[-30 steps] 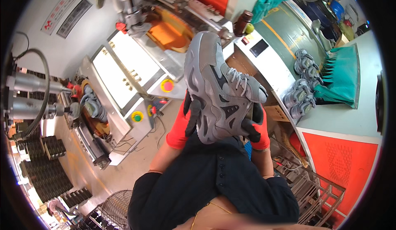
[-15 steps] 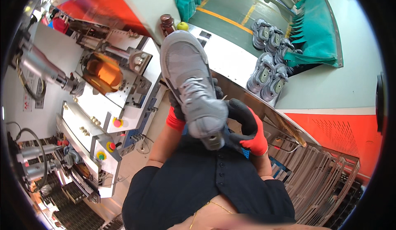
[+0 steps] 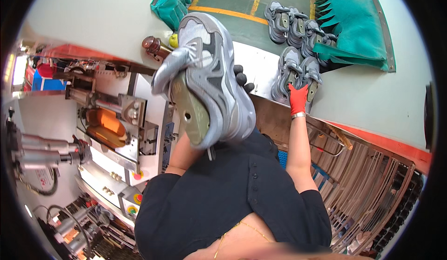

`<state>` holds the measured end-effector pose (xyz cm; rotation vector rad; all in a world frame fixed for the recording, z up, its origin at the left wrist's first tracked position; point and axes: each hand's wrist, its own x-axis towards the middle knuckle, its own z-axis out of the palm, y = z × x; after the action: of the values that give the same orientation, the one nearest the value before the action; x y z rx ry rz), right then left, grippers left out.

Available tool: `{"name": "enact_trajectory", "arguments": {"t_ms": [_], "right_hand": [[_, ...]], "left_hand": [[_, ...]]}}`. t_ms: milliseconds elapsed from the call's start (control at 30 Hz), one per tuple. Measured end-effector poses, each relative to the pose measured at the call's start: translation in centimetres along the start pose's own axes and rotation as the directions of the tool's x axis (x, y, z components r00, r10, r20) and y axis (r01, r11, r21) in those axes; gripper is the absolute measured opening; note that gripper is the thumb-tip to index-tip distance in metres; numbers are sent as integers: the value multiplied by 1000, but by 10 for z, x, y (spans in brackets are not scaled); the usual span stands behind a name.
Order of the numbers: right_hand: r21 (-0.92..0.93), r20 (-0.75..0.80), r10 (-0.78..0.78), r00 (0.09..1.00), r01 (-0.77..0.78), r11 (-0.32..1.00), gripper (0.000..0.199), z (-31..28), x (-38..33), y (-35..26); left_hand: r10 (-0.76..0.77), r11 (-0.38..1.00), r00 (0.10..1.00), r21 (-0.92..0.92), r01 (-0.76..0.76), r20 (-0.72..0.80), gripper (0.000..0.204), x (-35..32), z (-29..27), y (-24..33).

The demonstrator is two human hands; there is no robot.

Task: The person picks up pairs of grey sneakers from a conveyor belt, places them onto a machine, and then removes them to place them back on the belt. The person repeats this process for multiple pairs of shoes.

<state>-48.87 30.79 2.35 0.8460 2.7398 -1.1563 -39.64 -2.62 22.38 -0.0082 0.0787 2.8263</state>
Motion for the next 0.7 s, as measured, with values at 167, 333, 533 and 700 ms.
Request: {"name": "enact_trajectory", "arguments": {"t_ms": [167,333,533,700], "right_hand": [[-393,-74,56,996,-81,916,109,20,-1,-56],[-274,-68,-42,997,21,961,104,39,4,-10],[4,29,1,1000,-1,1000,98,39,9,-17],[106,112,34,993,-46,993,76,22,16,-74]], "left_hand": [[44,999,995,23,-42,-88,58,52,-26,58],[31,999,990,15,-29,-136,58,110,-43,103],[3,998,989,55,5,-145,54,161,-92,142],[-98,995,985,-45,92,-140,68,195,-108,162]]}}
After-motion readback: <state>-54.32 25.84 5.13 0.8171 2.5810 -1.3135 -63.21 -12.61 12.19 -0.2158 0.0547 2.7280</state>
